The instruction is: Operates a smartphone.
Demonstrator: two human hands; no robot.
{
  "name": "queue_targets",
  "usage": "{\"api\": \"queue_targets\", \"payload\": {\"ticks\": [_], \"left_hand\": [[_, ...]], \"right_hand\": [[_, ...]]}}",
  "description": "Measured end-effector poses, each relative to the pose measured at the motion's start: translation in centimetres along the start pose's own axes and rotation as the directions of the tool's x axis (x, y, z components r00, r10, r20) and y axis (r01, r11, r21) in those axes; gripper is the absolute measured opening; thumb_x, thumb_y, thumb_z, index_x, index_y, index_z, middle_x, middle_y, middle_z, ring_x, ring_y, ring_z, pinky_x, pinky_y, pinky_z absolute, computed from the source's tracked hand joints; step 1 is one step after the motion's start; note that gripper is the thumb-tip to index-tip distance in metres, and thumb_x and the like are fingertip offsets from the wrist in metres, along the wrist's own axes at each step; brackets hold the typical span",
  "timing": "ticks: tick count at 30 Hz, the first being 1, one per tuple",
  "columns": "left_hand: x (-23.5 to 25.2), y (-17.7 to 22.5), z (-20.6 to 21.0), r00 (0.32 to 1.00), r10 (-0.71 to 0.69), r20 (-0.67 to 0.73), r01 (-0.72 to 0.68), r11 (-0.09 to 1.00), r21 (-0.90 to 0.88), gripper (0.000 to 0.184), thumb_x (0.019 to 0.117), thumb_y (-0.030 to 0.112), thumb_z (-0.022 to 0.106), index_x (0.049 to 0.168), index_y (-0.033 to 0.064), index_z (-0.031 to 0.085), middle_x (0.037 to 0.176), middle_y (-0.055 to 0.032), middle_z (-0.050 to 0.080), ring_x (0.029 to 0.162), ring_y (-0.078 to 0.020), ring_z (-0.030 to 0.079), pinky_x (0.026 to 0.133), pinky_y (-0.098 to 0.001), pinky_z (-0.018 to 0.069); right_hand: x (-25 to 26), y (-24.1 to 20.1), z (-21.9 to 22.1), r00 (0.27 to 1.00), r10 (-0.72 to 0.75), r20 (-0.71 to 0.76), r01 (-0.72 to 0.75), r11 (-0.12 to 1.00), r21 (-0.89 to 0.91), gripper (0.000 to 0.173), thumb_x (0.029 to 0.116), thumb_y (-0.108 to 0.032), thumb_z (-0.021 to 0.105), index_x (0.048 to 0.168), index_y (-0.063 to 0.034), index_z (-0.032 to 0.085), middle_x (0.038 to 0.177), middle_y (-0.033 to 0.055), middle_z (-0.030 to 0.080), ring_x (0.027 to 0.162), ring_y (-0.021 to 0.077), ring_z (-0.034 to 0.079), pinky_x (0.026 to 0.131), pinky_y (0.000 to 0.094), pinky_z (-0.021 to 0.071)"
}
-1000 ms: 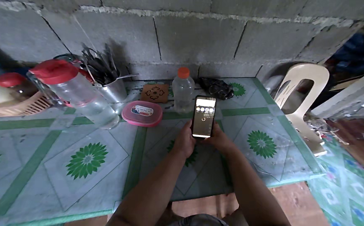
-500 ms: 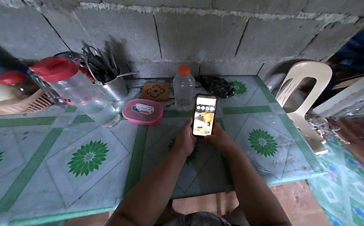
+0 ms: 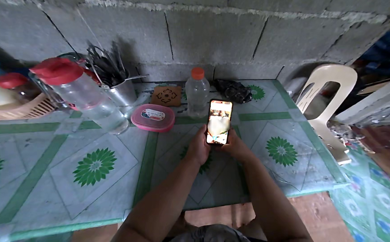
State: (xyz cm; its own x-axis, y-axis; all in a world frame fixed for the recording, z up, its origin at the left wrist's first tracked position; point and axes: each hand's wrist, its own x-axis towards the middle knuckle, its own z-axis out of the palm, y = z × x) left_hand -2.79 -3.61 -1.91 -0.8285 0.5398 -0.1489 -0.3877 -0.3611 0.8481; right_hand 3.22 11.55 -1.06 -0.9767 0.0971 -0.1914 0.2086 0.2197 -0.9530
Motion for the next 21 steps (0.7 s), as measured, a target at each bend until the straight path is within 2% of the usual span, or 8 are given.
{"api": "queue_targets", "payload": {"ticks": [2, 5, 8, 11, 13, 18, 21], "left_hand": [[-0.14, -0.05, 0.01, 1.0, 0.003, 0.001, -0.003, 1.0, 0.012, 0.058, 0.1119, 0.045, 0.017, 0.146, 0.0084, 0.045, 0.132, -0.0132, 0.063, 0.117, -0.023, 0.064, 0.098, -0.0423, 0.0547], [-0.2, 0.13, 0.12, 1.0, -0.002, -0.006, 0.002, 1.0, 0.011, 0.058, 0.1119, 0.045, 0.017, 0.147, 0.0083, 0.044, 0.134, -0.0129, 0.062, 0.12, -0.0226, 0.063, 0.101, -0.0417, 0.0533], [-0.15, 0.19, 0.16, 1.0, -0.014, -0.023, 0.014, 1.0, 0.002, 0.057, 0.112, 0.045, 0.019, 0.147, 0.0075, 0.044, 0.134, -0.0134, 0.062, 0.12, -0.0227, 0.063, 0.101, -0.0408, 0.053], [-0.08, 0.21, 0.15, 0.998, -0.035, -0.043, 0.034, 0.999, -0.008, 0.058, 0.1118, 0.046, 0.02, 0.147, 0.0075, 0.045, 0.135, -0.0138, 0.062, 0.12, -0.023, 0.063, 0.101, -0.0414, 0.0533], [0.05, 0.29, 0.36, 0.996, -0.045, -0.071, 0.043, 0.999, -0.022, 0.057, 0.1119, 0.045, 0.021, 0.145, 0.0063, 0.047, 0.132, -0.0146, 0.063, 0.117, -0.0234, 0.064, 0.098, -0.0418, 0.0547], [0.14, 0.26, 0.31, 0.996, -0.063, -0.068, 0.059, 0.996, -0.061, 0.055, 0.1126, 0.042, 0.02, 0.145, 0.0062, 0.046, 0.131, -0.0151, 0.064, 0.116, -0.0236, 0.065, 0.097, -0.0416, 0.0549], [0.05, 0.26, 0.26, 0.998, -0.056, -0.029, 0.054, 0.996, -0.071, 0.056, 0.1125, 0.042, 0.017, 0.141, 0.0061, 0.049, 0.125, -0.0168, 0.066, 0.11, -0.0264, 0.068, 0.093, -0.0432, 0.057]], "right_hand": [[0.04, -0.07, -0.05, 1.0, 0.021, -0.005, -0.022, 0.997, -0.073, 0.098, 0.0794, 0.004, 0.074, 0.158, -0.0077, 0.017, 0.135, 0.0148, 0.061, 0.114, 0.0194, 0.068, 0.096, 0.0383, 0.0592], [0.12, 0.11, -0.12, 1.0, 0.013, -0.005, -0.013, 0.999, -0.031, 0.098, 0.0808, 0.001, 0.074, 0.159, -0.0088, 0.017, 0.134, 0.0157, 0.062, 0.114, 0.0201, 0.068, 0.097, 0.0392, 0.0585], [-0.09, -0.18, 0.07, 1.0, 0.005, -0.003, -0.005, 0.997, 0.072, 0.081, 0.0934, -0.004, 0.067, 0.158, -0.0074, 0.018, 0.125, 0.0161, 0.065, 0.1, 0.019, 0.072, 0.088, 0.0352, 0.0617], [-0.08, -0.57, 0.28, 0.999, 0.032, -0.03, -0.03, 0.998, 0.051, 0.076, 0.098, -0.009, 0.065, 0.158, -0.0078, 0.018, 0.122, 0.0157, 0.066, 0.094, 0.0188, 0.073, 0.084, 0.035, 0.0628], [0.05, -0.42, 0.21, 0.999, 0.029, -0.037, -0.027, 0.999, 0.041, 0.077, 0.0971, -0.01, 0.066, 0.158, -0.0073, 0.018, 0.124, 0.016, 0.065, 0.094, 0.0191, 0.073, 0.084, 0.0357, 0.0636], [-0.06, -0.26, 0.28, 1.0, 0.012, -0.015, -0.01, 0.989, 0.148, 0.084, 0.0921, 0.001, 0.064, 0.159, -0.0077, 0.015, 0.135, 0.0164, 0.06, 0.104, 0.0207, 0.071, 0.086, 0.0361, 0.0627], [-0.25, -0.32, 0.34, 1.0, 0.004, -0.004, -0.003, 0.982, 0.188, 0.081, 0.0893, 0.007, 0.062, 0.157, -0.007, 0.02, 0.134, 0.0146, 0.061, 0.106, 0.0199, 0.071, 0.087, 0.036, 0.0628]]}}
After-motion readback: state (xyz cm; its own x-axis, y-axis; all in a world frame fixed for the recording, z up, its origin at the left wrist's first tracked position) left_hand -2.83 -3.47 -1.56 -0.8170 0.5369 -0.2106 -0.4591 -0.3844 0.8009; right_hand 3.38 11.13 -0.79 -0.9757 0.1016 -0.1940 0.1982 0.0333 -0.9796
